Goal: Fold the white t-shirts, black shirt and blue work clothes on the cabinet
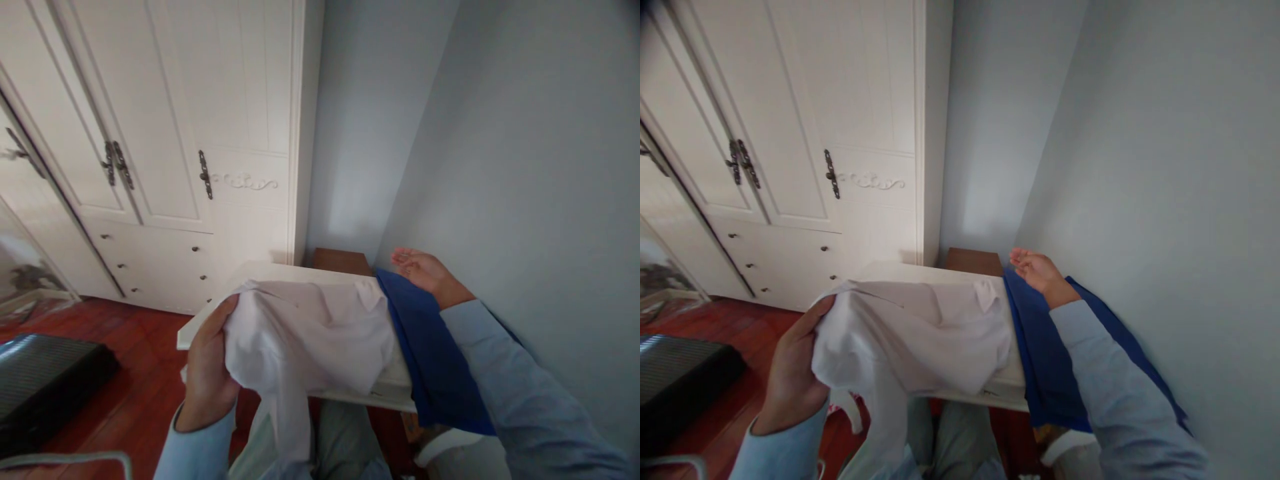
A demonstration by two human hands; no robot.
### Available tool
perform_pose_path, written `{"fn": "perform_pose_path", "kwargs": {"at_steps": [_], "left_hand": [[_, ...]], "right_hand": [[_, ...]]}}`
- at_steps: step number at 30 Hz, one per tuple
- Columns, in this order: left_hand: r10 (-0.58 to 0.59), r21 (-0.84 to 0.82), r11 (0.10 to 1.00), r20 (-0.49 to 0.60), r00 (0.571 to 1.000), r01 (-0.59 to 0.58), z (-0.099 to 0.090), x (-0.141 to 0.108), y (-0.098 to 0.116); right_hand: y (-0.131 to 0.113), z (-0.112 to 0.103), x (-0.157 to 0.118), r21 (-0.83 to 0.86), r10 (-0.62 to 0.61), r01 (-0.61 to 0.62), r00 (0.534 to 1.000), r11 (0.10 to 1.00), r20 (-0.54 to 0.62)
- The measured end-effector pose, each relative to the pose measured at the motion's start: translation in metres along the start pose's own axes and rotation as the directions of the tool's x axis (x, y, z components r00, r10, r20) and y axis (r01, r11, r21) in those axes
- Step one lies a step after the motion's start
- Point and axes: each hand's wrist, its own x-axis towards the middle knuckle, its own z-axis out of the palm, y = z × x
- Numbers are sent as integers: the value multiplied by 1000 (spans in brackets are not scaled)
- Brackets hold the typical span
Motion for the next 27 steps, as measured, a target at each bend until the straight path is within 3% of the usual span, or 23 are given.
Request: {"fn": "perform_pose_path", "kwargs": {"at_steps": [3, 4, 6, 7, 8, 9, 10, 12, 15, 18, 20, 22, 25, 27], "left_hand": [[90, -83, 992, -102, 991, -99, -1, -14, -8], [130, -74, 988, -90, 987, -137, 0, -21, -13], [166, 1, 986, 10, 986, -166, 6, -38, -28], [147, 61, 986, 90, 985, -152, 10, -47, -37], [114, 126, 982, 182, 977, -138, 13, -57, -45], [85, 191, 971, 277, 957, -142, 17, -66, -53], [73, 243, 955, 359, 931, -169, 21, -75, -60], [94, 301, 916, 479, 873, -264, 26, -88, -68], [159, 310, 856, 603, 781, -414, 30, -97, -67], [188, 270, 800, 736, 651, -536, 32, -98, -58], [231, 223, 784, 761, 606, -579, 32, -95, -53], [289, 197, 791, 714, 637, -580, 28, -87, -53], [372, 233, 790, 553, 745, -567, 19, -60, -64], [422, 291, 745, 492, 762, -600, 11, -34, -78]], "right_hand": [[-9, 20, -17, 169, 5, 8, 997, 986, -78], [-14, 30, -31, 187, -32, 36, 999, 982, -28], [-25, 52, -71, 165, -34, -11, 963, 986, 269], [-30, 63, -93, 120, -22, -37, 890, 992, 455], [-35, 73, -114, 68, -10, -41, 784, 997, 621], [-39, 82, -133, 26, -11, -11, 694, 1000, 720], [-42, 89, -150, -30, -12, 51, 672, 998, 741], [-44, 98, -170, -150, -21, 168, 731, 974, 682], [-40, 98, -175, -274, -41, 231, 828, 934, 559], [-38, 90, -165, -272, -75, 267, 827, 924, 558], [-43, 85, -159, -243, -138, 313, 828, 918, 543], [-53, 80, -155, -234, -171, 314, 859, 920, 482], [-76, 72, -152, -186, -129, 190, 946, 964, 298], [-93, 67, -151, -86, -83, 103, 974, 991, 211]]}}
